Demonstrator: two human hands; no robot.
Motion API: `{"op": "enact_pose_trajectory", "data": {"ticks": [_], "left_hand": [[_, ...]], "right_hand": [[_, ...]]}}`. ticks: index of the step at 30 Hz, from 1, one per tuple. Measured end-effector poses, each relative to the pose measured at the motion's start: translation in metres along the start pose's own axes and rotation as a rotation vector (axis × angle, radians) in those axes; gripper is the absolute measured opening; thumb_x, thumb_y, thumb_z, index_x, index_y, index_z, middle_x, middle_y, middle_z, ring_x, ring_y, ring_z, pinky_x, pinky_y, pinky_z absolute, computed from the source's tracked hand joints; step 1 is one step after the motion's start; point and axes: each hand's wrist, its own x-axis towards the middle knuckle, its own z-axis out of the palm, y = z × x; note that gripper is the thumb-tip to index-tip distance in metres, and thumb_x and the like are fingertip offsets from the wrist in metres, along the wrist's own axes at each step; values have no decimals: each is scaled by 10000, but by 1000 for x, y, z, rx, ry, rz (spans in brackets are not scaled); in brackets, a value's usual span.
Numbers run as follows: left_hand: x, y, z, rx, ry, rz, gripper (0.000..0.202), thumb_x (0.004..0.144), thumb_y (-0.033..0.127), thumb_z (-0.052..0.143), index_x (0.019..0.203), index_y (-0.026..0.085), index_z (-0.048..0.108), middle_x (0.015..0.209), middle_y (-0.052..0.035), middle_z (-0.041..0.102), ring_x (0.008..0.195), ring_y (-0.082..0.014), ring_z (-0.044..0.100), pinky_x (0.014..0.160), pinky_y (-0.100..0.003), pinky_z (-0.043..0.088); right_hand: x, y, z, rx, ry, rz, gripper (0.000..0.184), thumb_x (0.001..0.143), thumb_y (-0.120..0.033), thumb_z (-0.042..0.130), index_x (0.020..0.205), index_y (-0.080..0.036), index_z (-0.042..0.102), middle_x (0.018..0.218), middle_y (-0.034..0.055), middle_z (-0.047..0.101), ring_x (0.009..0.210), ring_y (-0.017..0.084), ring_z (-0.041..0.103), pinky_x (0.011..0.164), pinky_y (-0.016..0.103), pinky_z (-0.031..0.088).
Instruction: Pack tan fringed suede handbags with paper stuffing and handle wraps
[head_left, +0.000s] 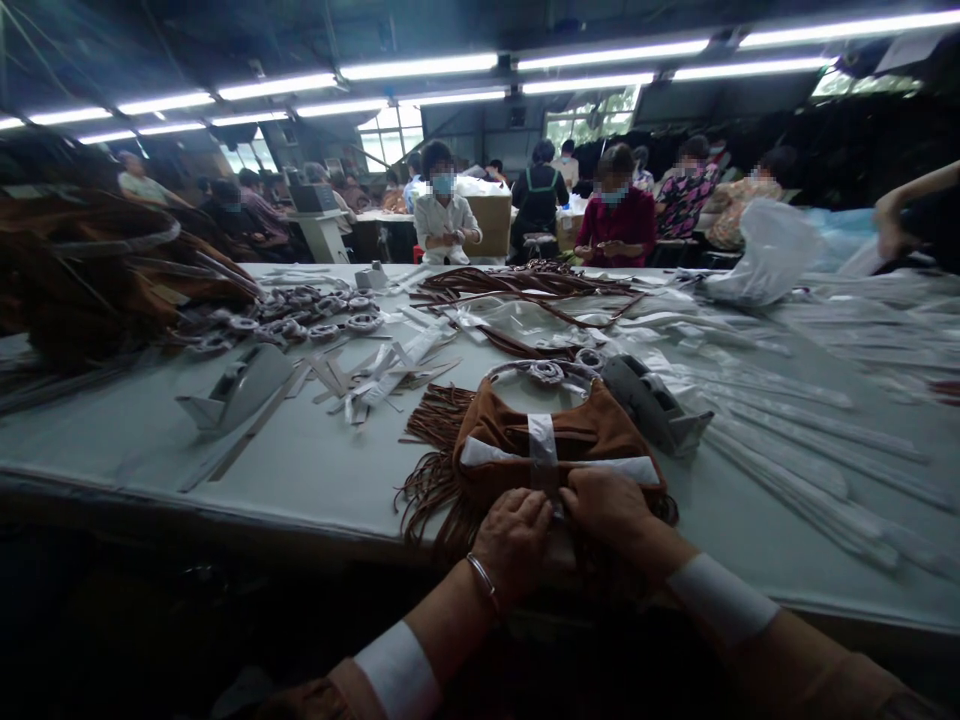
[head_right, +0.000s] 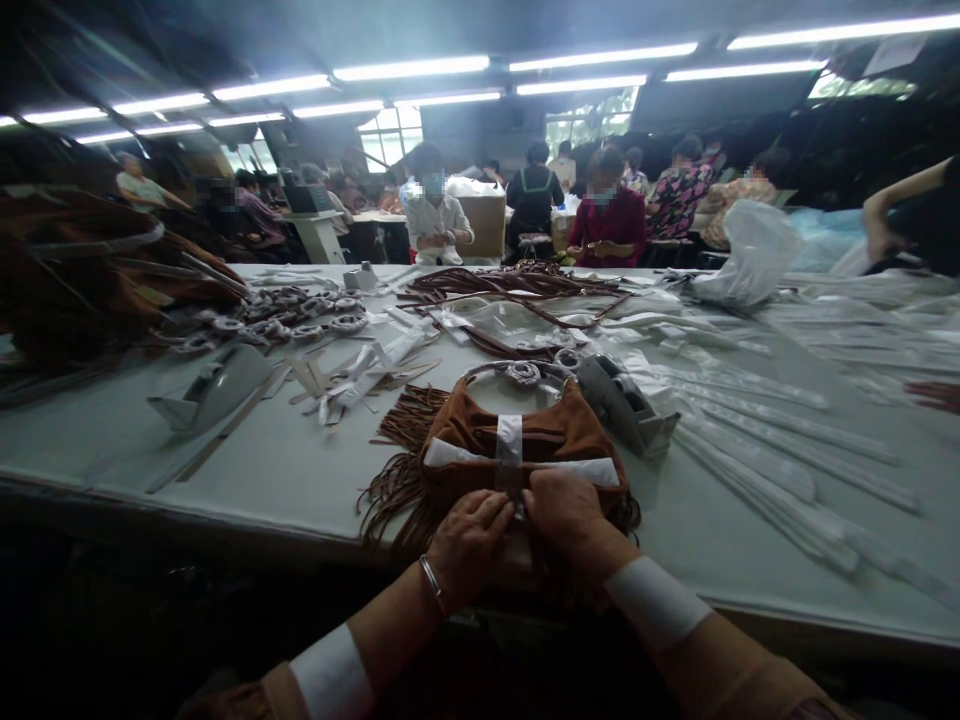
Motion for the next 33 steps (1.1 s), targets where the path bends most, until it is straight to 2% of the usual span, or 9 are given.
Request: {"op": "enact_pose_trajectory", "data": {"ticks": [5, 9, 12, 15, 20, 24, 28, 31, 33], "left_hand": [[1, 0, -5, -20, -20, -32, 442, 892, 421, 618, 1292, 233, 619, 1284, -94, 633, 1144, -306, 555, 994, -460, 477], [-1, -2, -9, -21, -37, -48, 513, 872, 522, 626, 1333, 301, 590, 1347, -77, 591, 1175, -309, 523, 990, -471, 462], [-3, -5, -6, -19, -41, -55, 583, 843, 589, 636, 1363, 336, 565, 1435, -61, 533, 1221, -316, 489, 1017, -474, 436], [-5, -9, 1, -28, -50, -70, 623, 839, 671, 587, 1366, 339, 566, 1496, -49, 484, 1247, -320, 469, 1021, -466, 424], [0, -11, 1, -71, -100, -84, 631, 882, 690, 500, 1373, 299, 568, 1525, -45, 460, 1259, -310, 462, 1030, -446, 405], [3, -9, -7, -88, -164, -117, 619, 896, 676, 491, 1383, 301, 560, 1530, -39, 456, 1281, -310, 451, 1056, -453, 384], [3, -7, -11, -90, -221, -143, 634, 888, 699, 484, 1391, 319, 552, 1532, -38, 449, 1308, -305, 431, 1070, -456, 375], [2, -5, -13, -91, -218, -148, 641, 877, 713, 488, 1387, 330, 556, 1527, -46, 450, 1312, -317, 424, 1069, -478, 376], [1, -3, -12, -92, -209, -142, 635, 880, 712, 484, 1383, 332, 559, 1521, -48, 456, 1314, -323, 421, 1072, -493, 374]], "right_hand": [[51, -1, -27, 7, 229, -163, 329, 989, -359, 421, 971, -188, 702, 1026, 128, 728, 975, 230, 661, 831, 314, 430], [116, -11, -28, -42, 94, -189, 419, 981, -460, 441, 1130, -149, 679, 1160, 167, 698, 1115, 256, 618, 936, 345, 413], [151, -14, -15, -53, -16, -186, 522, 992, -535, 364, 1036, -160, 725, 1051, 169, 739, 1006, 257, 677, 860, 352, 451], [168, -12, 3, -66, -89, -192, 608, 976, -613, 325, 981, -177, 748, 1007, 171, 753, 951, 262, 703, 797, 340, 472], [177, -6, 26, -79, -90, -177, 697, 955, -671, 273, 1099, -159, 723, 1052, 211, 734, 1013, 300, 691, 830, 375, 476], [181, -5, 30, -66, -87, -178, 707, 969, -650, 243, 1081, -143, 723, 1044, 221, 732, 1008, 299, 692, 847, 384, 476], [173, -1, 7, -41, -66, -225, 582, 996, -571, 310, 1026, -169, 730, 1013, 162, 746, 957, 262, 695, 833, 349, 485], [146, 4, -17, -31, 52, -257, 457, 1002, -478, 388, 1200, -173, 664, 1217, 144, 684, 1140, 256, 612, 972, 352, 434], [122, 4, -23, -7, 193, -302, 449, 998, -433, 416, 1301, -160, 603, 1352, 153, 603, 1269, 267, 514, 1070, 373, 363]]}}
